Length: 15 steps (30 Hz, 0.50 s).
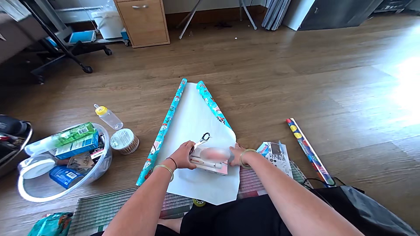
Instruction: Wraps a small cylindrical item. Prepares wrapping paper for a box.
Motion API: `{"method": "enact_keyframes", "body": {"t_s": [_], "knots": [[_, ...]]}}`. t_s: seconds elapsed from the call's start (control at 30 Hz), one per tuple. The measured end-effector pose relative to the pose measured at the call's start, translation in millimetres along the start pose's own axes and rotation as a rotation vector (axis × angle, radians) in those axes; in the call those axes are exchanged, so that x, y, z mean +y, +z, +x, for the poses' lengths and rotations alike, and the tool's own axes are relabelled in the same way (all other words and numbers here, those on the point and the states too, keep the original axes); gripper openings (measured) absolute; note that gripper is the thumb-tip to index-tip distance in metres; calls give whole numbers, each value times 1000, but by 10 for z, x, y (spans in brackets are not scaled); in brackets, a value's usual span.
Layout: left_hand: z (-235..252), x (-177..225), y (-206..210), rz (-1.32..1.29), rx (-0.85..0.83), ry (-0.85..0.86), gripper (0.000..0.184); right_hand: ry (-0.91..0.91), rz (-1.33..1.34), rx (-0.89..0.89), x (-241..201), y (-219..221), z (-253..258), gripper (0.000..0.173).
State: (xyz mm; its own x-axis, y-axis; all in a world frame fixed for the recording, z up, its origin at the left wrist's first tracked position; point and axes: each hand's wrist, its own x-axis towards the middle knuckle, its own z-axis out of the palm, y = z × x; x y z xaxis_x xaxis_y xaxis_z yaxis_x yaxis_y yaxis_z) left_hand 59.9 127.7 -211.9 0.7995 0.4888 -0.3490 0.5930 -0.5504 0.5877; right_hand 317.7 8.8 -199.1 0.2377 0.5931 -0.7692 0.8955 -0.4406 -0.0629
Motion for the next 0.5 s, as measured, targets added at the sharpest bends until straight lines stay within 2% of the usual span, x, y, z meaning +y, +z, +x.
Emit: {"method": "enact_keyframes", "body": {"t_s": [0.1, 0.17, 0.23, 0.33, 0.37, 0.43, 0.5], "knots": [[-9, -17, -6, -13, 24, 13, 99, -2, -8, -13, -19, -43, -58, 91], [-52, -3, -46, -30, 97, 16, 98, -27, 0, 15, -28, -86, -90, 80], [-122, 56, -125, -6, 192, 12, 88, -78, 93, 145, -22, -135, -115, 64], [-228, 231, -300, 88, 187, 8, 66, -226, 564, 465, -139, -205, -247, 50], [-250, 280, -334, 127, 162, 30, 59, -291, 781, 503, -233, -233, -332, 49], [-295, 390, -380, 187, 71, 53, 50, -404, 1098, 422, -422, -273, -520, 48], [-366, 519, -408, 227, -1, 55, 45, -433, 1164, 337, -573, -281, -722, 41]]}}
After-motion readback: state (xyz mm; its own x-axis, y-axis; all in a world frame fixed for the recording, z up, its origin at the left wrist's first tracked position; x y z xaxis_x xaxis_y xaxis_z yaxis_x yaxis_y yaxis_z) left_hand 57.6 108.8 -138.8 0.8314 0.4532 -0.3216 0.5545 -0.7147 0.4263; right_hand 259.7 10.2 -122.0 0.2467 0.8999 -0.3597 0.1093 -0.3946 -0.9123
